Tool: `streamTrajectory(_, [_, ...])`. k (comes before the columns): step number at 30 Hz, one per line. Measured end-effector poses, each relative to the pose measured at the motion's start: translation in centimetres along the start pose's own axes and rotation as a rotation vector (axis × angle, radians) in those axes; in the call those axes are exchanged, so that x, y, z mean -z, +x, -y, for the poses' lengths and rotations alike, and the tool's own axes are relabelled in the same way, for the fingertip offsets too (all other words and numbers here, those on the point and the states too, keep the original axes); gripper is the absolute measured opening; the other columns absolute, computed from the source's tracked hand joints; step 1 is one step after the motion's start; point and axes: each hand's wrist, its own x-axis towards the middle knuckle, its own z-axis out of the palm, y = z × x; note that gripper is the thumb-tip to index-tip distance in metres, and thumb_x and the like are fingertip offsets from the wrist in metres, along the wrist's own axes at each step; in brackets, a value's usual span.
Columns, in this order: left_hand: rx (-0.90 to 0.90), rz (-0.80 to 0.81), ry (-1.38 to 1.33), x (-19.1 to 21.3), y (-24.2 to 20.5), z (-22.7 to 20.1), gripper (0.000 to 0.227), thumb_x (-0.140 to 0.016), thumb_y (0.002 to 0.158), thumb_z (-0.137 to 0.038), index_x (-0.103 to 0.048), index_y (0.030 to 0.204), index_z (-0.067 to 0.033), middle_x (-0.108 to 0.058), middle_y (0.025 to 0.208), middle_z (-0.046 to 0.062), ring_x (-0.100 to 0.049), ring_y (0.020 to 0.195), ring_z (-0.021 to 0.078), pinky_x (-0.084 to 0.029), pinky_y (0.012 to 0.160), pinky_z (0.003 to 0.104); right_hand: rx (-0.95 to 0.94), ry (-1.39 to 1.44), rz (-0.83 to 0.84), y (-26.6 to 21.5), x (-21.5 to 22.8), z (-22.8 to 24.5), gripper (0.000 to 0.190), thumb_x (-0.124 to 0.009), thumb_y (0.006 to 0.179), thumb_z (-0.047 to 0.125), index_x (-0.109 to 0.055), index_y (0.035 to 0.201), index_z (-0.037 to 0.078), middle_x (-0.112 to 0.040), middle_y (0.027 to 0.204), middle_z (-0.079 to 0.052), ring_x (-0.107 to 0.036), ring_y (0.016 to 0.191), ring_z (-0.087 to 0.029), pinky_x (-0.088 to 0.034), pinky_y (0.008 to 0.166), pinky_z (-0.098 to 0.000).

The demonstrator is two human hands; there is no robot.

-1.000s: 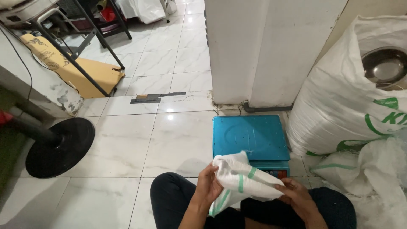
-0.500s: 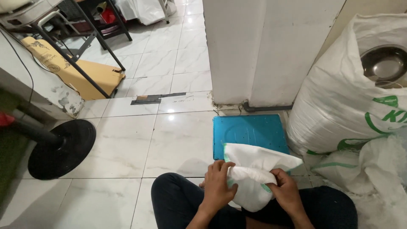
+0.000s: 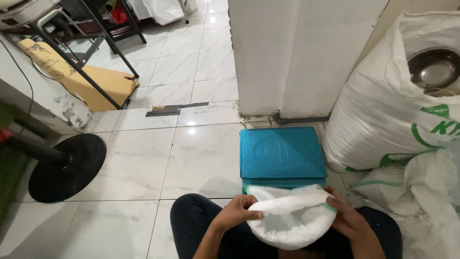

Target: The person scoops rice from a large sack using a metal bowl and pours it into a small white bag placed on a digital scale. The person repeatedly adds rice until the desired weight is reached.

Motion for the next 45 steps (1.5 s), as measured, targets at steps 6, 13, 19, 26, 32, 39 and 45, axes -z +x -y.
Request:
streamTrajectory(6, [0.054,-0.206,-0.531,0.2,0.9,0.6,0.024,-0.063,0.096,-0.02,-0.067,0.104,0.0023,-0.07,0.091,0.009,-0.067,0.079,0.0161,-0.058,0.069,0.028,0.028,0.03,0.127,2.7,4.9,-2.8,0.005,-0.06,0.091,0.015,-0.056,0.088,0.013,-0.06,0.107,-0.017,-0.06,0.089,-0.033,-0.049,0.07,-0.0407])
streamTrajectory(13, [-0.011,-0.14,-1.062,-0.9,3.8,4.0,0.032,-0.057,0.098,-0.027,-0.062,0.11,0.0019,-0.07,0.098,0.015,-0.069,0.089,0.0258,-0.058,0.081,0.037,0.174,-1.026,-0.187,0.4,-1.2,-1.7,0.017,-0.071,0.074,0.009,-0.086,0.079,0.004,-0.081,0.089,-0.005,-0.069,0.087,-0.019,-0.045,0.09,-0.0274])
streamTrajectory(19, [0.144,-0.198,0.352,-4.4,1.7,-1.4,0.057,-0.061,0.068,-0.015,-0.052,0.124,-0.0128,-0.055,0.114,0.003,-0.052,0.108,0.019,-0.036,0.097,0.033,0.331,-1.881,-0.657,-2.2,-5.7,-0.9,0.085,-0.084,0.06,0.043,-0.045,0.134,0.035,-0.049,0.125,-0.01,-0.057,0.111,-0.033,-0.052,0.089,-0.0485])
streamTrajectory(26, [-0.172,-0.633,1.316,-6.9,1.3,-4.2,0.038,-0.062,0.075,0.006,-0.054,0.105,-0.0149,-0.051,0.115,0.009,-0.067,0.061,0.0372,-0.054,0.049,0.05,0.191,-1.897,-0.588,-1.4,-5.1,0.9,0.066,-0.081,0.067,0.031,-0.051,0.125,0.032,-0.053,0.113,-0.014,-0.053,0.116,-0.043,-0.041,0.091,-0.0565])
streamTrajectory(32, [-0.257,-0.123,1.356,-6.5,0.5,-8.0,0.04,-0.06,0.078,0.007,-0.057,0.107,-0.02,-0.059,0.116,0.009,-0.069,0.064,0.0381,-0.057,0.055,0.046,0.226,-1.666,-0.238,-4.1,-8.2,8.8,0.045,-0.075,0.073,0.047,-0.072,0.113,0.026,-0.063,0.123,-0.02,-0.054,0.122,-0.044,-0.042,0.099,-0.0569])
streamTrajectory(39, [-0.507,-0.216,0.989,-6.7,1.6,-11.7,0.051,-0.048,0.083,0.011,-0.063,0.115,-0.0254,-0.06,0.115,0.008,-0.068,0.081,0.0474,-0.058,0.067,0.055,1.767,-1.458,-0.015,-4.8,-13.1,5.7,0.013,-0.073,0.08,0.004,-0.073,0.081,0.017,-0.069,0.086,0.003,-0.07,0.083,-0.021,-0.057,0.078,-0.0348])
streamTrajectory(45, [-0.469,-0.275,1.06,-8.3,2.0,-15.8,0.057,-0.063,0.08,-0.002,-0.051,0.134,-0.0148,-0.051,0.135,0.015,-0.067,0.076,0.0486,-0.058,0.062,0.057,0.33,-1.966,0.04,-5.8,-16.2,7.9,0.123,-0.09,0.059,0.039,-0.017,0.159,0.027,-0.038,0.145,-0.031,-0.042,0.128,-0.054,-0.031,0.103,-0.0718])
